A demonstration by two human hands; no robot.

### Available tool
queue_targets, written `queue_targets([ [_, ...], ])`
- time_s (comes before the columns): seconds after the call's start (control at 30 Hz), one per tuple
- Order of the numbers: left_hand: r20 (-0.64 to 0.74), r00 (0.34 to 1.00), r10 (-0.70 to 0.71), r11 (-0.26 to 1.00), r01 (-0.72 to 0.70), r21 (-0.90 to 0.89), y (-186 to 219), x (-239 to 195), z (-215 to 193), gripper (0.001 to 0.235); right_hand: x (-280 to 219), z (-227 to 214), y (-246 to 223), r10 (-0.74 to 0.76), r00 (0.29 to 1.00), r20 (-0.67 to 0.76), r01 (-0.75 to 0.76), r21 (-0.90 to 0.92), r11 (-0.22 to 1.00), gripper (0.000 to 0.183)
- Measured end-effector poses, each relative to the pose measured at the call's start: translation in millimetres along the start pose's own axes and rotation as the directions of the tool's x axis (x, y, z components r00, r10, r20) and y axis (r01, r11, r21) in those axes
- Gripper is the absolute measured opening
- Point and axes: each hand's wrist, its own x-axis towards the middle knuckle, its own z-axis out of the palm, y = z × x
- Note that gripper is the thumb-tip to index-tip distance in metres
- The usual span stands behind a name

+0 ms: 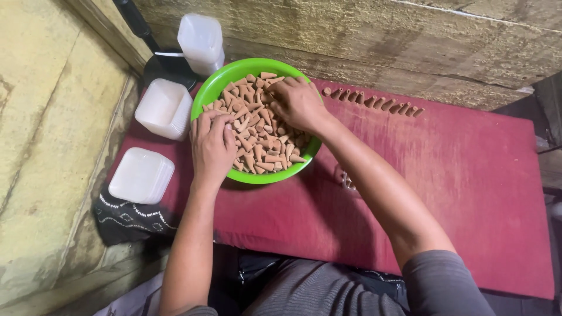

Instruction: Packaging incense cones from a large bowl into small plastic containers by hand.

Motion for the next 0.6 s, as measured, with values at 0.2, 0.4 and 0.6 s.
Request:
queue_targets([
  [0.2,-0.005,1.0,0.007,1.0,-0.007,0.016,-1,-1,2,0.014,7,25,6,-0.045,0.999,-0.01,0.044,-0.04,0.998,0.029],
  [0.4,-0.012,1.0,-0.003,0.999,0.003,-0.032,1,1,-2,0.017,-34,-51,-31,-0.06,0.986,-0.153,0.11,0.337,0.935,0.026],
  [0.6,0.054,0.998,0.034,0.999,-0.036,0.02,7,1,-9,0.021,-65,7,23,0.271,0.935,-0.227,-0.105,0.554,0.826,0.038],
])
